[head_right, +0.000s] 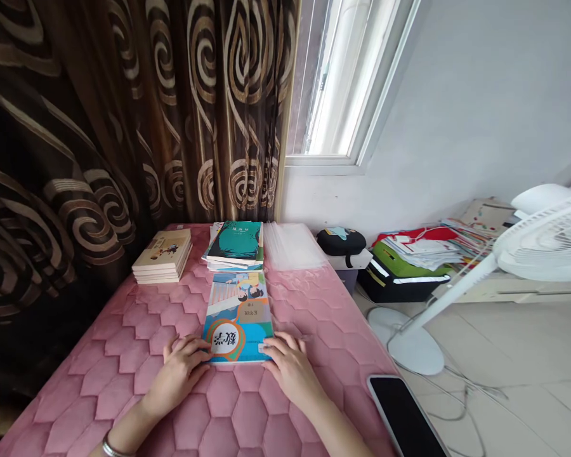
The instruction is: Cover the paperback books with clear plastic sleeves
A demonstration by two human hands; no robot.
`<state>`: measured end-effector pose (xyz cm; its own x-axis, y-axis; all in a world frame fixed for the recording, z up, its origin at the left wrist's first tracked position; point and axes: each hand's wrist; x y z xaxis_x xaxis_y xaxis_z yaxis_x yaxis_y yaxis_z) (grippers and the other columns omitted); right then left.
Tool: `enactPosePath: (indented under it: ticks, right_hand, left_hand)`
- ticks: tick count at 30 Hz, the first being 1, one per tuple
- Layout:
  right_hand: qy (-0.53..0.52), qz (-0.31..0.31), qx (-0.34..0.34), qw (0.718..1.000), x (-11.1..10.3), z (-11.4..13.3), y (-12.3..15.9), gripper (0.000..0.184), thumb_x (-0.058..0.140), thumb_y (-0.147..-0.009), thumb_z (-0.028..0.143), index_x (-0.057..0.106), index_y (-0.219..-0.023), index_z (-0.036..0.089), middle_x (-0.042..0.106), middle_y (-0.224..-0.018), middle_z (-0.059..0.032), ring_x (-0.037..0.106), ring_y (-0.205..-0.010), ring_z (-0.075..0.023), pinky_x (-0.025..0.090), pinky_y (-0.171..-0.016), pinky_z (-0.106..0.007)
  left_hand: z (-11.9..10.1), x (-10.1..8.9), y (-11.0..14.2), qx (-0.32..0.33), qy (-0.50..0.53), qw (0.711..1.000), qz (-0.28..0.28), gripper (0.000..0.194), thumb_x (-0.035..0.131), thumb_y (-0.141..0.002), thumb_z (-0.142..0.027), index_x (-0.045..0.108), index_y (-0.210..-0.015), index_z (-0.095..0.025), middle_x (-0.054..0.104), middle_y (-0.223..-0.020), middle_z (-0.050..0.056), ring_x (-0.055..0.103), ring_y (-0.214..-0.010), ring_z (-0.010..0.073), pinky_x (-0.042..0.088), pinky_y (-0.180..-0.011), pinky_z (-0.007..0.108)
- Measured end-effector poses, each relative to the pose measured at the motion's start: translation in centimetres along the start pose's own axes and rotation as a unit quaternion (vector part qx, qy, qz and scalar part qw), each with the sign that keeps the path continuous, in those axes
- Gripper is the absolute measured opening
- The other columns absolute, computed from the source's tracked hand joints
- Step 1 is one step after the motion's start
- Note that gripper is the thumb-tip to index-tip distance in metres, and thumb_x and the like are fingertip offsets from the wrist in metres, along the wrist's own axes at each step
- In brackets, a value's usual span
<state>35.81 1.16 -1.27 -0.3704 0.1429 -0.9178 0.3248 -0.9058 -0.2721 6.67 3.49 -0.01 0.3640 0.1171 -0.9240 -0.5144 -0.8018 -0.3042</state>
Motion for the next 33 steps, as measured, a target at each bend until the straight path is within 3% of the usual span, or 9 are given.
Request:
enactPosePath:
  ticks: [4, 8, 13, 19, 23, 29, 33]
  right_hand:
    - [0.01, 0.007, -0.007, 1.0, -0.4, -1.6, 0.8, 0.026, 0.052, -0.094, 0.022, 0.065, -0.114, 0.031, 0.064, -0.125, -0.0013, 0.051, -0.118, -0.0242, 0.041, -0.093, -0.043]
    - [0.013, 0.001, -0.007, 1.0, -0.1, -1.5, 1.0, 0.027, 0.049, -0.094, 0.021, 0.065, -0.114, 0.031, 0.064, -0.125, -0.0019, 0.05, -0.118, -0.0237, 0.041, -0.094, -0.043]
    - [0.015, -0.016, 0.013, 1.0, 0.5, 0.9, 0.1, 0.019, 0.056, -0.091, 0.028, 0.064, -0.108, 0.025, 0.065, -0.12, -0.0061, 0.05, -0.117, -0.026, 0.041, -0.092, -0.042]
    - [0.004, -0.012, 0.014, 1.0, 2.0, 4.3, -2.2, 0.015, 0.063, -0.088, 0.032, 0.063, -0.1, 0.023, 0.064, -0.117, -0.0055, 0.049, -0.116, -0.0264, 0.04, -0.093, -0.043]
    - [-0.009, -0.002, 0.005, 1.0, 2.0, 3.8, -2.2, 0.014, 0.06, -0.09, 0.029, 0.064, -0.103, 0.026, 0.064, -0.119, -0.003, 0.05, -0.116, -0.0246, 0.039, -0.092, -0.042]
    - [-0.016, 0.013, 0.001, 1.0, -0.2, 0.7, -0.6, 0.019, 0.055, -0.092, 0.027, 0.066, -0.108, 0.031, 0.064, -0.124, -0.0008, 0.048, -0.118, -0.0241, 0.038, -0.093, -0.041]
    - [-0.022, 0.004, 0.003, 1.0, -0.8, 0.0, -1.1, 0.023, 0.048, -0.096, 0.031, 0.07, -0.097, 0.032, 0.067, -0.115, -0.0001, 0.05, -0.115, -0.0218, 0.038, -0.091, -0.038]
  left_hand:
    - [1.2, -0.5, 0.5, -0.001, 0.017, 1.0, 0.018, 0.03, 0.058, -0.087, -0.015, 0.069, -0.106, -0.034, 0.068, -0.115, -0.001, 0.053, -0.114, 0.0237, 0.028, -0.102, 0.051]
    - [0.8, -0.5, 0.5, -0.02, 0.033, 0.999, 0.026, 0.031, 0.054, -0.086, -0.012, 0.068, -0.103, -0.034, 0.068, -0.115, -0.001, 0.054, -0.114, 0.0238, 0.026, -0.103, 0.055]
    - [-1.9, 0.3, -0.8, -0.032, 0.033, 0.999, -0.012, 0.02, 0.061, -0.081, -0.016, 0.068, -0.095, -0.028, 0.067, -0.105, 0.002, 0.056, -0.108, 0.0244, 0.023, -0.104, 0.059]
    - [-4.8, 2.4, -3.1, 0.014, 0.025, 0.999, -0.023, 0.012, 0.06, -0.086, -0.019, 0.067, -0.094, -0.025, 0.067, -0.1, 0.003, 0.057, -0.104, 0.0231, 0.03, -0.102, 0.053]
    - [-3.9, 2.4, -2.6, 0.024, 0.02, 0.999, -0.022, 0.014, 0.061, -0.087, -0.019, 0.067, -0.097, -0.028, 0.068, -0.102, 0.001, 0.057, -0.104, 0.0219, 0.028, -0.104, 0.052]
    - [-0.6, 0.8, 0.0, 0.055, -0.051, 0.996, -0.048, 0.027, 0.054, -0.09, -0.015, 0.064, -0.109, -0.032, 0.068, -0.107, -0.002, 0.058, -0.104, 0.0189, 0.023, -0.107, 0.05]
    - [-0.9, 0.3, -0.4, 0.073, -0.091, 0.993, -0.014, 0.021, 0.053, -0.092, -0.021, 0.063, -0.109, -0.027, 0.067, -0.106, 0.001, 0.058, -0.101, 0.0201, 0.029, -0.105, 0.051]
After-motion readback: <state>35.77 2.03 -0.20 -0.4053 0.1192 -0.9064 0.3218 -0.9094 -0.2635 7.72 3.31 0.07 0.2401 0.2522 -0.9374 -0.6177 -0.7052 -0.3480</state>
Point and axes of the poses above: each hand's wrist, its own y-axis away from the middle knuckle, its own x-axis out of the palm, z = x × y
